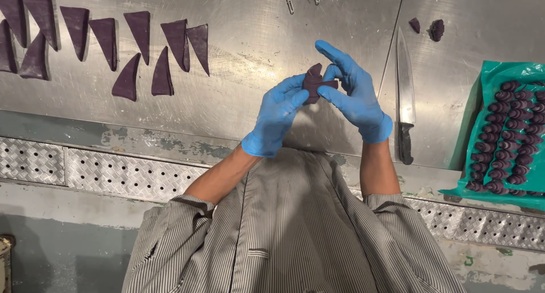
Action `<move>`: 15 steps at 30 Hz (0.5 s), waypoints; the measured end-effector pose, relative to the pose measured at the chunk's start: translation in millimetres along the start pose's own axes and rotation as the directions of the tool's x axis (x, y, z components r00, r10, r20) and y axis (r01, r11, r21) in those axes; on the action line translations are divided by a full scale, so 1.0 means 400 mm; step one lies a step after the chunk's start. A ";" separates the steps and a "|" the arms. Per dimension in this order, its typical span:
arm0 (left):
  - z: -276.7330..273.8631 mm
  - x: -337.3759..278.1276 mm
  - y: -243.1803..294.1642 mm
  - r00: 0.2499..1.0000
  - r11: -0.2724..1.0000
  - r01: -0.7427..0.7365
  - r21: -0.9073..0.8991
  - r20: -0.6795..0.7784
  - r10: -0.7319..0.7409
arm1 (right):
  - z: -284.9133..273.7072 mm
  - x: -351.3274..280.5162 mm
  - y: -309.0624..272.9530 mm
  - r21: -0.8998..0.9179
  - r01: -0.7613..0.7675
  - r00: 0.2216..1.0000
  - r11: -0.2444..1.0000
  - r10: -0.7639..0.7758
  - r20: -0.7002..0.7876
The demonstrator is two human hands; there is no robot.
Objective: The recorder is rolling pieces of purple dough into croissant shapes on a metal surface.
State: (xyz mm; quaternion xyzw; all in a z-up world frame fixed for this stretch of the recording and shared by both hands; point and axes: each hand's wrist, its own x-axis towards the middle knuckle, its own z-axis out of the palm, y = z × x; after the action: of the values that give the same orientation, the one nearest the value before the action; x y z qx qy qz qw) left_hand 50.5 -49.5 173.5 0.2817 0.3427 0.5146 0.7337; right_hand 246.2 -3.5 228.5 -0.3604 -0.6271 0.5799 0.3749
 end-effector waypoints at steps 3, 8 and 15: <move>0.012 -0.004 -0.001 0.998 0.998 -0.008 -0.061 0.065 0.012 | 0.010 -0.003 -0.009 -0.006 0.041 0.998 0.999 -0.041 0.037; 0.011 0.005 -0.013 1.000 0.998 -0.005 -0.058 -0.001 0.005 | -0.015 -0.016 0.017 0.021 0.018 1.000 1.000 -0.018 -0.010; -0.002 -0.006 -0.040 0.997 0.997 -0.026 -0.070 0.072 0.031 | 0.009 -0.005 -0.036 -0.003 -0.003 0.999 1.000 0.002 -0.051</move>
State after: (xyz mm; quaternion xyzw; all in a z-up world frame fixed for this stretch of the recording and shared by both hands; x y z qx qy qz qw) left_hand 58.4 -56.6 161.1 0.2798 0.2935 0.5260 0.7476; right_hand 243.7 -7.7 242.7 -0.3765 -0.6177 0.5700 0.3896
